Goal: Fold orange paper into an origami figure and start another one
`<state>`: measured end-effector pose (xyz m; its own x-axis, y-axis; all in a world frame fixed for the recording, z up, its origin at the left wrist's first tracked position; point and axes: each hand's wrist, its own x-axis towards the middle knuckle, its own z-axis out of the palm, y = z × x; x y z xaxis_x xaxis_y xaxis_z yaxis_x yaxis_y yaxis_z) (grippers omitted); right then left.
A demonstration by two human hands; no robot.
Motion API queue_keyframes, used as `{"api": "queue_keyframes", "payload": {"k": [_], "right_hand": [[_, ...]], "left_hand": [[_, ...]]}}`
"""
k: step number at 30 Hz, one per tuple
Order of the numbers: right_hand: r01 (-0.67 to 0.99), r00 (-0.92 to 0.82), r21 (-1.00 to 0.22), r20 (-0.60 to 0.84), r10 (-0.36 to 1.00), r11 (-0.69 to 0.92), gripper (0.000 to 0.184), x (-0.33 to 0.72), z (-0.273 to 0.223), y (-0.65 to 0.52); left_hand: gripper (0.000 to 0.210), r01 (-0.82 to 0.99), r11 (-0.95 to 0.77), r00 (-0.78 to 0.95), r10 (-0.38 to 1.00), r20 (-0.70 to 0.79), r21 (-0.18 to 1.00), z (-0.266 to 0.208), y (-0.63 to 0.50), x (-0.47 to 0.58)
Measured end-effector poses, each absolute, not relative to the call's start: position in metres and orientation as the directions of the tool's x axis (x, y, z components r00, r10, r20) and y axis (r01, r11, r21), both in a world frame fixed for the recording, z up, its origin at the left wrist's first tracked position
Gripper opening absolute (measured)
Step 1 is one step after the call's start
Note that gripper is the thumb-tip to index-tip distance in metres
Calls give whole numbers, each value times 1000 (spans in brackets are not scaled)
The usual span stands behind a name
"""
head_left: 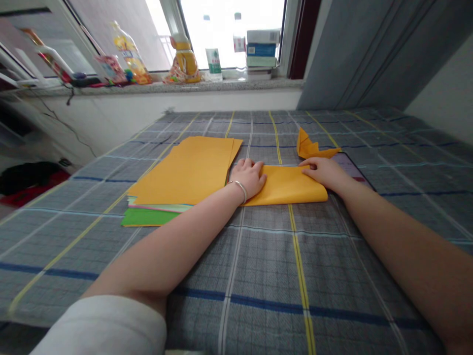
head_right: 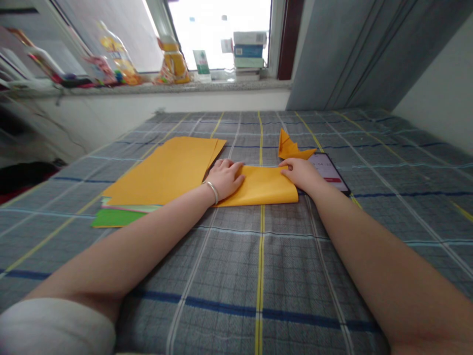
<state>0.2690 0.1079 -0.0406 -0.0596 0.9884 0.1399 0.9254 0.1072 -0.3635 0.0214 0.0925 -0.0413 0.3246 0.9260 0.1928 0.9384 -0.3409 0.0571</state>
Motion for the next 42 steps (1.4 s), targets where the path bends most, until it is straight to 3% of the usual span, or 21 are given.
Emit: {"api": "queue_keyframes", "payload": {"k": [4,9,12,23,36,42], "right_hand": [[929,-68,-349,162,984,122,27,271,-43,110],[926,-86,-350,172,981,143,27,273,-45,112],[924,-83,-357,164,983,138,28,273,-45,111],[933,-88,-334,156,984,136,30,274,-47,112],[935,-73,-328,201,977,137,29,270,-47,108],[944,-85,-297,196,977,142,29,270,-46,108]], "left_hand": [[35,945,-284,239,939,248,162,-37,109,10],[26,903,-244,191,965,178,353,-32,130,-12],[26,886,-234,179,969,169,401,-33,132,-18],[19,920,-221,190,974,125,322,-31,130,-15],[32,912,-304,250,944,215,275,-43,131,-6],[36,931,-353,330,924,195,97,-41,120,1]]}}
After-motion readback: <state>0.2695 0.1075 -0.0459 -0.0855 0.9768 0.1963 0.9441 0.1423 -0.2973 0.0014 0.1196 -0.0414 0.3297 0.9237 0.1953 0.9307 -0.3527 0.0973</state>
